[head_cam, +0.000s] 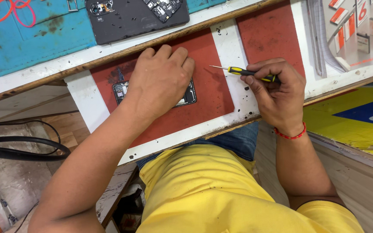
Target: The person uses a screwdriver to remove screws from the back of a disassembled smartphone. They then lift the back cover and continue to unscrew internal components while the phone remains on the workbench.
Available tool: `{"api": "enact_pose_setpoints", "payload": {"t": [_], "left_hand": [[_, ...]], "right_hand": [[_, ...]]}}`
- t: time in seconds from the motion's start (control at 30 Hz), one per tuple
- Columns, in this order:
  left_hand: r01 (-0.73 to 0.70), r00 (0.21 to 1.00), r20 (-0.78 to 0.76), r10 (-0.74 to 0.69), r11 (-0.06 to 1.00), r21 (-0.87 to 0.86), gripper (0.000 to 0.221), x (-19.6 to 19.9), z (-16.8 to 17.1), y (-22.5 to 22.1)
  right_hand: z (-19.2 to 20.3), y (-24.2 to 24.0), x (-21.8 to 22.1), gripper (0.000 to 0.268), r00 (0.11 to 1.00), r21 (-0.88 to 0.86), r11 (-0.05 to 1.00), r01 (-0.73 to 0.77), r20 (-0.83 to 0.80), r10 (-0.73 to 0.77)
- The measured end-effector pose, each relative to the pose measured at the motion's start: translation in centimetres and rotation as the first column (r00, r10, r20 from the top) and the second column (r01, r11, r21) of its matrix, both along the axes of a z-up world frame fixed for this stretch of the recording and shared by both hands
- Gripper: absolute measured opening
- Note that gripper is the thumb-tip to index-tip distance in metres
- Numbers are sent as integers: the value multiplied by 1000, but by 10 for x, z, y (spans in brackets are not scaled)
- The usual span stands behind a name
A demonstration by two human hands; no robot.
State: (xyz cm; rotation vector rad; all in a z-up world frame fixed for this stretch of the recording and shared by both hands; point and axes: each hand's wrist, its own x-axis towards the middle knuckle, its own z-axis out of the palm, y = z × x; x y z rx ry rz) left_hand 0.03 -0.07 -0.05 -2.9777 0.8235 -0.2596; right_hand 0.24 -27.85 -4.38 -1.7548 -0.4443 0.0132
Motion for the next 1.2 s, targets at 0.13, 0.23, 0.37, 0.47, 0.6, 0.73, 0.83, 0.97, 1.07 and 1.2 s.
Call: {"api": "enact_pose_setpoints", "payload": {"t": [0.13, 0.23, 0.37, 0.47, 0.6, 0.73, 0.83, 0.97, 1.07, 1.2], "left_hand": [[14, 1000, 23, -15, 999, 37, 7, 3, -5, -2], [11, 999, 43, -13, 999, 48, 8, 4, -7, -3], [-13, 998, 56, 14, 1000, -12, 8, 2, -2, 4], [-48, 991, 125, 55, 997, -52, 12, 1, -4, 12], [-4, 985, 171, 7, 1000, -18, 13, 2, -13, 11], [-101, 988, 97, 118, 981, -167, 13, 2, -25, 7], [-55, 990, 96, 100, 920, -389, 16, -5, -23, 7], [-94, 956, 213, 199, 902, -420, 20, -3, -6, 24], [-172, 918, 260, 299, 892, -419, 18, 7, 5, 51], [-164, 911, 267, 315, 869, -466, 16, 12, 13, 70]], "right_hand": [[3, 1, -2, 19, 999, -36, 999, 34, 37, -33], [4, 2, -3, 19, 998, -28, 998, 48, 41, -47], [3, 2, 0, 19, 996, -37, 997, 65, 59, -63], [2, 1, -4, 19, 996, -47, 996, 74, 62, -71], [5, 6, -1, 18, 996, -48, 997, 68, 58, -65], [3, 4, -2, 18, 994, -77, 994, 76, 81, -69], [1, 2, -3, 19, 995, -53, 996, 77, 62, -74], [-1, 3, -1, 18, 995, -65, 994, 85, 56, -81], [-4, 2, -3, 17, 995, -34, 995, 89, 54, -87], [-9, 1, -3, 21, 994, 41, 994, 100, 46, -102]]}}
